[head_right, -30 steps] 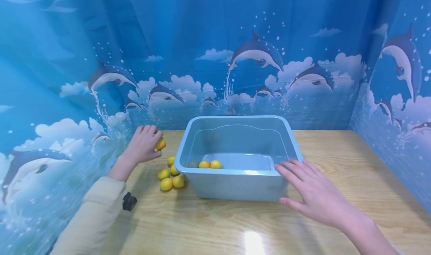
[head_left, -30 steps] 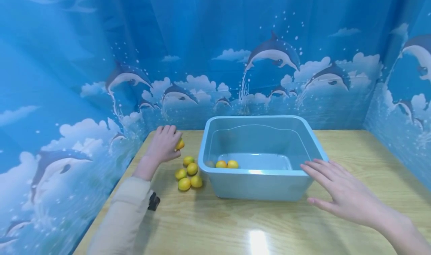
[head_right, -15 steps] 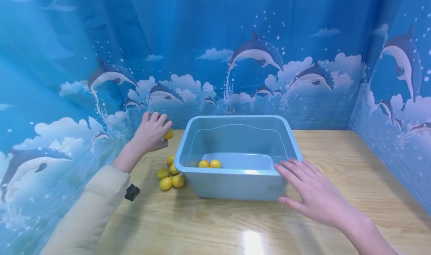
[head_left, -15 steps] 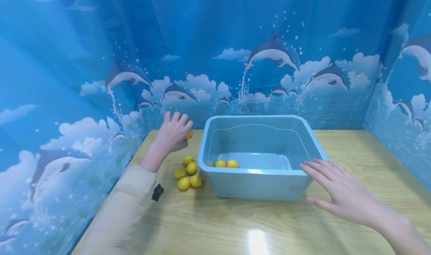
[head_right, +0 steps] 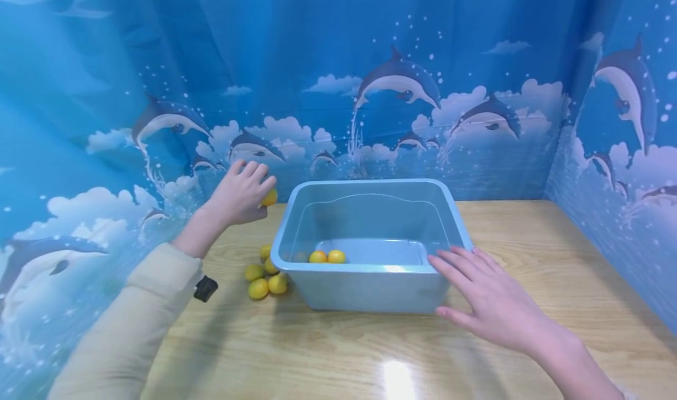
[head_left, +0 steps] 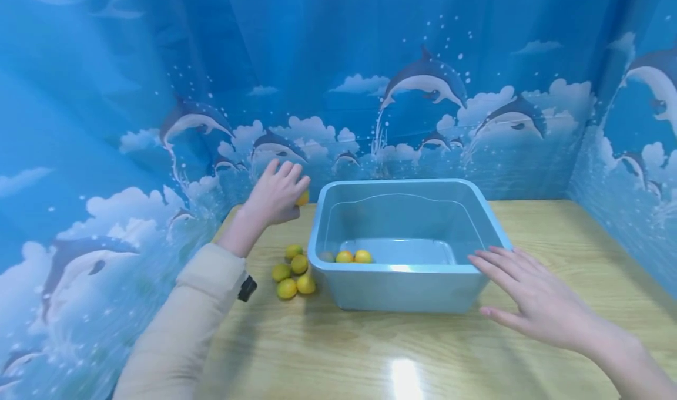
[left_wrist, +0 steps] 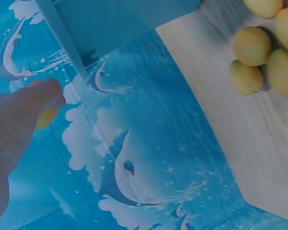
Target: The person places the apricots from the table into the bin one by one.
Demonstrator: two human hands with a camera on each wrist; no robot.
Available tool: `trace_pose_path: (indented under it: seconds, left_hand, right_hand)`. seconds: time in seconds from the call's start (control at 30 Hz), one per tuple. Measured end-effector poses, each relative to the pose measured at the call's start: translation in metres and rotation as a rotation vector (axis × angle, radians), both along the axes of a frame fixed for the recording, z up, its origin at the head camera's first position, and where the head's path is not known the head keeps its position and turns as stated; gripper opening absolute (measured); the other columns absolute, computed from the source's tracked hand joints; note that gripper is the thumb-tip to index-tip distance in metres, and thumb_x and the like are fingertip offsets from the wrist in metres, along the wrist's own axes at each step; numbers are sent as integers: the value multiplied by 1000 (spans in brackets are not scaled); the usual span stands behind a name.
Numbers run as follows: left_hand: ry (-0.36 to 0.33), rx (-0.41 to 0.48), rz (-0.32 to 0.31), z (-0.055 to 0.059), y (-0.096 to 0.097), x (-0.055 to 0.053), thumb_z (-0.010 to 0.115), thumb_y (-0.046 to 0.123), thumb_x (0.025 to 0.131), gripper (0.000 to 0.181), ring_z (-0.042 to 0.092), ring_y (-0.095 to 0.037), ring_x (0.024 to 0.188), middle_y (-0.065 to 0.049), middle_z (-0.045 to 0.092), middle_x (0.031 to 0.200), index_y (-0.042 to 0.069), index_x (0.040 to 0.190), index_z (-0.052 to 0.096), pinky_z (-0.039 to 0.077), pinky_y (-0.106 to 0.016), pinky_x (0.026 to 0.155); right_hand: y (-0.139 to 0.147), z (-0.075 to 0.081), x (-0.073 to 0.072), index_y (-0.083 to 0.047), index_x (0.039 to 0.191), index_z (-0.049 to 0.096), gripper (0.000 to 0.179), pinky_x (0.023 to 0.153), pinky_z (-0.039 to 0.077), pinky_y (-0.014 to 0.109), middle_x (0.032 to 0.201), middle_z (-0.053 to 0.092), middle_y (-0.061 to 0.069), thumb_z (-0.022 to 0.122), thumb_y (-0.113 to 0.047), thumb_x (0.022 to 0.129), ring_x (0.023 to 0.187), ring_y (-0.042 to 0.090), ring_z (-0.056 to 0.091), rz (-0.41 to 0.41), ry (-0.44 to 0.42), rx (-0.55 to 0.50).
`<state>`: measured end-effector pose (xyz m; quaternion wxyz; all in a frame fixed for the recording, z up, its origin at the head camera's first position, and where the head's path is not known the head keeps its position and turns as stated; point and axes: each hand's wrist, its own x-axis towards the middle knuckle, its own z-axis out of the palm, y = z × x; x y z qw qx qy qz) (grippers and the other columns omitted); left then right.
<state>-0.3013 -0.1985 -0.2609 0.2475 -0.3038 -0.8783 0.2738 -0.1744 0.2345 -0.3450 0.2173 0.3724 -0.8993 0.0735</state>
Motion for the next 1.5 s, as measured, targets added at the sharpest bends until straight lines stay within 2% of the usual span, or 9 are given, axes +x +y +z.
trace_pose_path:
  seconds: [0.3, 0.57, 0.8, 1.13, 1.5]
  left_hand:
    - [8, -25, -22, 22, 17, -8, 68, 35, 75, 42, 44, -30, 92, -13, 48, 99, 8, 101, 50, 34, -45, 85]
    - [-34, -48, 2, 34, 33, -15, 68, 45, 77, 52, 44, -31, 104, -14, 49, 112, 8, 109, 50, 34, -45, 92]
    - [-47, -82, -1, 36, 46, -20, 65, 41, 79, 48, 44, -29, 100, -13, 50, 108, 9, 113, 52, 34, -44, 90]
    - [-88, -112, -1, 34, 61, -28, 65, 37, 83, 48, 45, -29, 106, -13, 51, 115, 12, 122, 52, 35, -43, 93]
    - [-97, -116, 12, 31, 68, -30, 65, 45, 83, 53, 47, -28, 107, -12, 51, 117, 11, 122, 50, 36, -42, 94]
  right_hand:
    - [0, -1, -1, -14, 141, 38, 77, 111, 3, 29, 133, 47, 9, 70, -44, 77, 121, 34, 40, 1, -14, -3]
    - [0, -1, 0, -14, 142, 37, 79, 111, 4, 30, 133, 47, 10, 72, -42, 76, 121, 35, 40, 5, -13, -11]
    - [0, 0, -1, -14, 142, 38, 79, 111, 4, 30, 133, 47, 10, 72, -41, 76, 121, 34, 41, 3, -12, -7]
    - [0, 0, 0, -12, 140, 39, 75, 111, 2, 27, 134, 47, 10, 68, -45, 79, 121, 34, 41, -5, -12, 4]
    - [1, -2, -1, -15, 142, 37, 76, 111, 2, 26, 133, 47, 9, 68, -46, 79, 121, 34, 41, 0, 0, -4]
